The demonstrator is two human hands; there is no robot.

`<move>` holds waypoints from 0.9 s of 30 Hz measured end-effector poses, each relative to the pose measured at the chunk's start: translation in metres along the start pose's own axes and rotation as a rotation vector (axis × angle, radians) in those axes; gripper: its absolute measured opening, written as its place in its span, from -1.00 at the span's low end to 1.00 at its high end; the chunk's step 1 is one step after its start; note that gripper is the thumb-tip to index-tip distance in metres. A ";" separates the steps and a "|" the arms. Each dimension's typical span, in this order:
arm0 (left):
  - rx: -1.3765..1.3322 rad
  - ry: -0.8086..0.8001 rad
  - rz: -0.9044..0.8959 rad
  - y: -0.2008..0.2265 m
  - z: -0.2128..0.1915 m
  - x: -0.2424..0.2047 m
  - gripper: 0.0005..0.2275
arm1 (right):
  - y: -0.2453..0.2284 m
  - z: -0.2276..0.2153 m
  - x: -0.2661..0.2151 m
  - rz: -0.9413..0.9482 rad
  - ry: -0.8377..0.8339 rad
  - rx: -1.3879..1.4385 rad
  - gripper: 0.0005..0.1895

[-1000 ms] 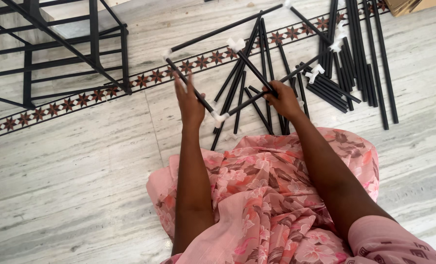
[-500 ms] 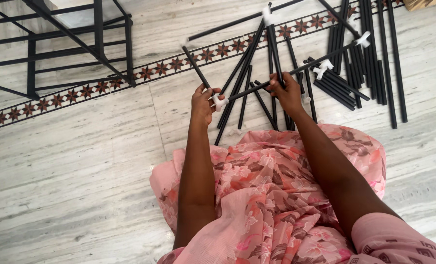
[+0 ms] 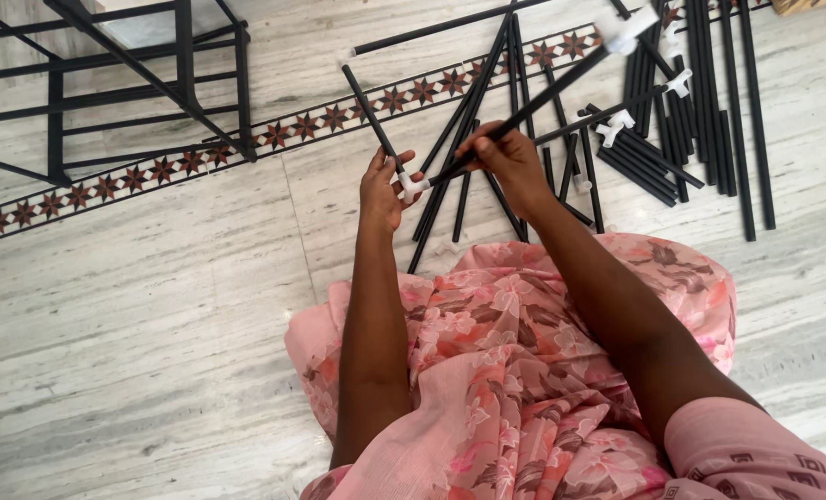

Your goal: The person sits on the floor and repeatedly picks up black rods and white plastic connectors. They insert the connectors into the ends of the rods to form short assemblies, then place the completed units on the floor.

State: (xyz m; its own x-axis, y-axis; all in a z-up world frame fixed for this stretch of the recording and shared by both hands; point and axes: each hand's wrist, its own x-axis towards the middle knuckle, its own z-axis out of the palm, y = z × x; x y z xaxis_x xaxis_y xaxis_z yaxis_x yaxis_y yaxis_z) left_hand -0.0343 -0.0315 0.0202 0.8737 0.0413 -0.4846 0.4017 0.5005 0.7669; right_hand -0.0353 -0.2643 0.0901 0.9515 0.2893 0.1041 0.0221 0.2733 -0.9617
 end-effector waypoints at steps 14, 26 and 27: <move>-0.060 0.047 -0.042 -0.003 -0.003 0.012 -0.66 | 0.039 0.028 0.002 -0.049 -0.063 -0.133 -0.88; -0.095 0.123 0.112 -0.048 0.025 0.032 -0.74 | -0.017 -0.059 -0.020 -0.126 0.470 -0.642 -0.90; -0.099 0.119 0.138 -0.047 0.029 0.027 -0.73 | -0.021 -0.063 -0.023 -0.139 0.505 -0.683 -0.91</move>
State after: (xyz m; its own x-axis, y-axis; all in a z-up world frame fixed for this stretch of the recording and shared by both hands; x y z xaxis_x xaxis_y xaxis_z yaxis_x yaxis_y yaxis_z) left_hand -0.0217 -0.0787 -0.0168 0.8776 0.2147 -0.4287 0.2464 0.5649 0.7875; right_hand -0.0379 -0.3348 0.0920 0.9453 -0.1933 0.2628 0.1738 -0.3832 -0.9071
